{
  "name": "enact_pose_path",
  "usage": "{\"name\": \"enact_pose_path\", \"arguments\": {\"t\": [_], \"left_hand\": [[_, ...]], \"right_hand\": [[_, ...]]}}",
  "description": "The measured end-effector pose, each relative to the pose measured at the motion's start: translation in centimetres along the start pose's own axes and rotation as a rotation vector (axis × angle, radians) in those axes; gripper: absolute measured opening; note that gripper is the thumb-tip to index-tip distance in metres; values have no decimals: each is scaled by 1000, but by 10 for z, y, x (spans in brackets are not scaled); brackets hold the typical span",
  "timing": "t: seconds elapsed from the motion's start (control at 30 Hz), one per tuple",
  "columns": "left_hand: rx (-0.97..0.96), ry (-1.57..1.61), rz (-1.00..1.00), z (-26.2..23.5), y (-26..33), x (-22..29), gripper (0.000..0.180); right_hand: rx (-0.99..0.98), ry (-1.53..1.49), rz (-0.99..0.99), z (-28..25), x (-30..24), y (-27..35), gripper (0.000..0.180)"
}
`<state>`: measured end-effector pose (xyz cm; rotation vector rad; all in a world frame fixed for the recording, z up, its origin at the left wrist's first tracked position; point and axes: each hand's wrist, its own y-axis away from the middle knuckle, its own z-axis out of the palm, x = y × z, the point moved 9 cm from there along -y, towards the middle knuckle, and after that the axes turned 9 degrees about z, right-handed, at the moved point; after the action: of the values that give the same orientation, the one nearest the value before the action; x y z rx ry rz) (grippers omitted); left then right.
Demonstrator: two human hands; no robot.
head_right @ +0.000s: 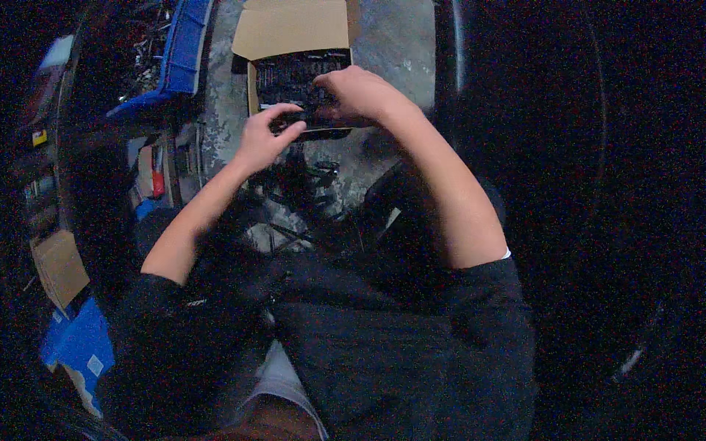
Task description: The person sits on the floor and repeatedly picks up small black plastic components from a cardboard box. They manipulate the parts by hand, snapping them together or apart, and place them back into the box or onto the floor.
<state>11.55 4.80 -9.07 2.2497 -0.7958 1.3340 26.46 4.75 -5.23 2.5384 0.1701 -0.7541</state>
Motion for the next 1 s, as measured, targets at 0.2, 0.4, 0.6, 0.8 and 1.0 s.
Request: {"name": "enact_pose_path", "arguments": {"t": [0.2,0.4,0.6,0.8,1.0], "left_hand": [[191,174,-12,-68,19,32,32],[221,93,195,-98,24,60,33],[242,42,286,-107,24,68,35],[262,51,217,-100,21,63,34],[385,-176,340,-99,23,67,34]], "right_hand": [[33,-409,-171,-24,-49,14,46],[6,-847,-183,-19,-64,12,41],[-16,-961,-125,-8,-61,4,38],[-22,-1093,-20,-2,-50,6,37],[-49,-1327,258,17,-25,2,37]]}}
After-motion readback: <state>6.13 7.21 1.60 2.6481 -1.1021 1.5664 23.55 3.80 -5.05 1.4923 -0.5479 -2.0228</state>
